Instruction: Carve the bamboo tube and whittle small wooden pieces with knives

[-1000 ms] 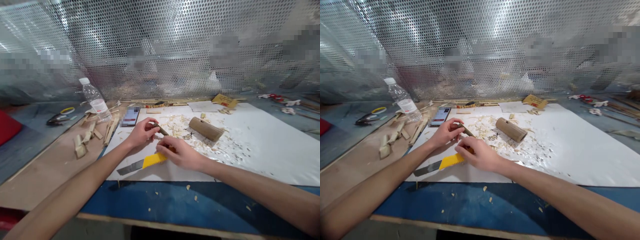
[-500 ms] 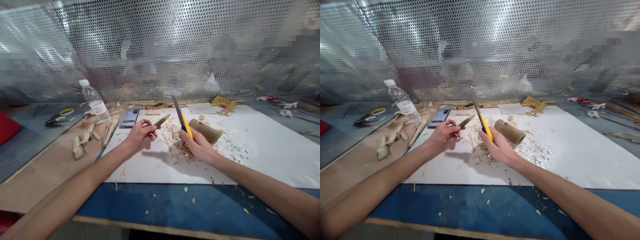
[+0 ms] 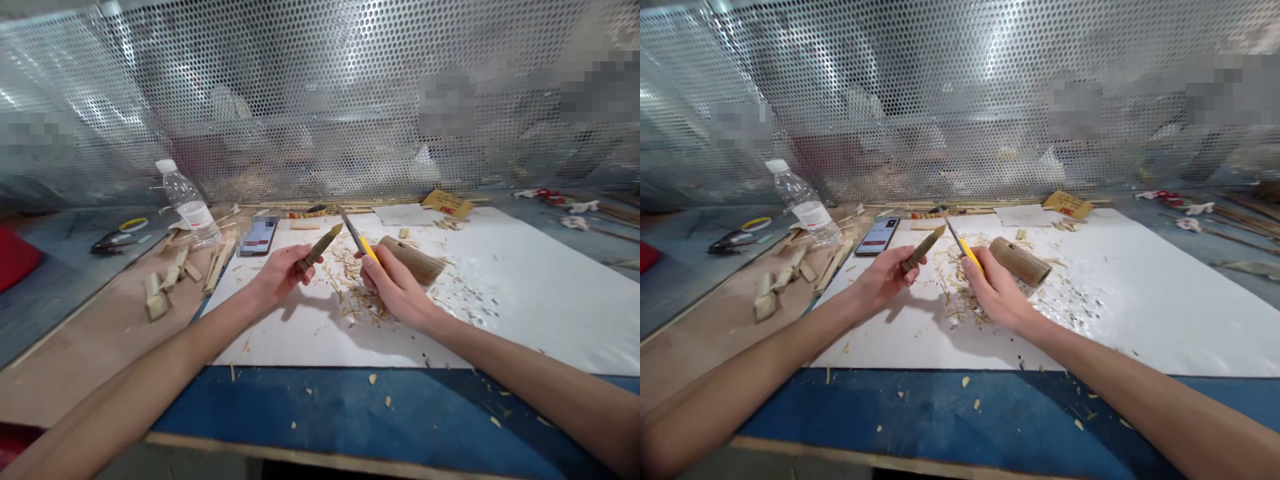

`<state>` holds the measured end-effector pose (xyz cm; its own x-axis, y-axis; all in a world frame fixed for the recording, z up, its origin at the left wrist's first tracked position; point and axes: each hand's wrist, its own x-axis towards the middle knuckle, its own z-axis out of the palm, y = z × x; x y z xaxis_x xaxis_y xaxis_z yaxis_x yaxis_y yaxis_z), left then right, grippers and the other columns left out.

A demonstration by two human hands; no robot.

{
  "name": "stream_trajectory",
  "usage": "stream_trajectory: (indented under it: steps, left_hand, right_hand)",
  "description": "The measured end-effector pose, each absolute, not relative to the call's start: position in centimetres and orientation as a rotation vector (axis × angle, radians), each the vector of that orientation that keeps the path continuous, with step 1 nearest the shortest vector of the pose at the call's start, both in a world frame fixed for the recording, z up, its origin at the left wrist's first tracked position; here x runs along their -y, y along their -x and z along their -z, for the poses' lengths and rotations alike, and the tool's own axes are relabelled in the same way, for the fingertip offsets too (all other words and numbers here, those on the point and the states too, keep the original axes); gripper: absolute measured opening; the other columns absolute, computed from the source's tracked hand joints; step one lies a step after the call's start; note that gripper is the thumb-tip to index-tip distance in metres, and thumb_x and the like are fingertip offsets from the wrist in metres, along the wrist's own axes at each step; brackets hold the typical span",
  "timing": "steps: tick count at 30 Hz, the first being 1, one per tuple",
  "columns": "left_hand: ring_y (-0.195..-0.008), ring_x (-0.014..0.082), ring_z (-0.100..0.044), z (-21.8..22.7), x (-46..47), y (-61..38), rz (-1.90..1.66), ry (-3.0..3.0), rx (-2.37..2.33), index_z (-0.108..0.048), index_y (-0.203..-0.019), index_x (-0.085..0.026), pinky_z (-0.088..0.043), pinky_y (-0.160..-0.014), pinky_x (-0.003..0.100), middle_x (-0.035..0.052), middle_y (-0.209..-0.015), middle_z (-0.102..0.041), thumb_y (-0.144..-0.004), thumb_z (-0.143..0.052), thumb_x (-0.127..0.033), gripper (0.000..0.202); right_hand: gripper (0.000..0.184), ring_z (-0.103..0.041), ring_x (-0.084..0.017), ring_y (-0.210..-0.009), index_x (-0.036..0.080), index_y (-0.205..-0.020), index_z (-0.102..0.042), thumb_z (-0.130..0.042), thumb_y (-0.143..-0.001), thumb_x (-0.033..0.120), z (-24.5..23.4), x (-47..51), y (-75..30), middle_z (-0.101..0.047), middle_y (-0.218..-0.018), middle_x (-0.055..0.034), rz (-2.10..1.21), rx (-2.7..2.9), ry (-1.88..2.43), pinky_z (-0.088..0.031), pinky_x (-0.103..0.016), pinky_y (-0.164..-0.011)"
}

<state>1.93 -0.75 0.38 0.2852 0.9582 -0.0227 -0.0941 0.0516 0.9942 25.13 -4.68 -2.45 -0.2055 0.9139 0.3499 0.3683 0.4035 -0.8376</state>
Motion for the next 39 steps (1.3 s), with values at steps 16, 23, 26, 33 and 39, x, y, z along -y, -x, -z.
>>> stream_trajectory:
  steps: [16,23,26,33,39]
  left_hand:
    - [-0.063,0.0123,-0.07,0.0,0.8,-2.2,-1.019,-1.1,-0.851,-0.067,-0.073,-0.015,-0.057,-0.066,0.027,0.0028,-0.079,-0.073,-0.073,-0.084,-0.033,0.025]
    - [-0.064,0.0175,-0.073,0.0,0.9,-2.4,-0.982,-1.104,-0.913,-0.056,-0.08,-0.016,-0.056,-0.061,0.027,-0.0016,-0.074,-0.067,-0.063,-0.091,-0.033,0.042]
    - [-0.066,0.017,-0.073,0.0,1.0,-2.5,-0.988,-1.13,-0.918,-0.061,-0.097,-0.016,-0.058,-0.065,0.03,-0.0013,-0.082,-0.066,-0.064,-0.091,-0.03,0.048]
    - [-0.068,0.0136,-0.07,0.2,2.7,-3.2,-0.958,-1.459,-0.908,-0.056,-0.097,-0.015,-0.057,-0.064,0.029,0.0009,-0.087,-0.065,-0.079,-0.082,-0.039,0.039]
    - [-0.052,0.0103,-0.06,0.6,3.5,-3.4,-0.793,-1.527,-0.843,-0.043,-0.099,-0.021,-0.048,-0.051,0.025,-0.002,-0.074,-0.065,-0.092,-0.067,-0.044,0.034]
  right_hand:
    - [0.035,-0.055,-0.017,-0.073,0.022,-0.115,-0.05,-0.044,-0.101,0.053,1.7,5.3,-25.2,-0.059,-0.083,0.0,-0.625,1.798,1.18,-0.045,-0.033,-0.068]
    - [0.037,-0.049,-0.014,-0.059,0.023,-0.103,-0.054,-0.037,-0.103,0.056,2.2,4.9,-25.0,-0.052,-0.071,0.0034,-0.737,1.771,1.129,-0.04,-0.027,-0.056]
    - [0.037,-0.051,-0.015,-0.06,0.022,-0.114,-0.056,-0.039,-0.103,0.054,2.1,4.9,-25.0,-0.055,-0.071,0.0024,-0.641,1.799,1.162,-0.04,-0.028,-0.056]
    - [0.031,-0.06,-0.02,-0.074,0.019,-0.112,-0.056,-0.039,-0.103,0.044,2.3,4.6,-25.1,-0.066,-0.087,-0.0069,-0.465,1.895,1.089,-0.047,-0.033,-0.068]
    - [0.031,-0.063,-0.022,-0.082,0.018,-0.121,-0.053,-0.04,-0.102,0.04,2.6,4.6,-25.1,-0.068,-0.097,-0.0104,-0.446,1.929,1.021,-0.049,-0.036,-0.074]
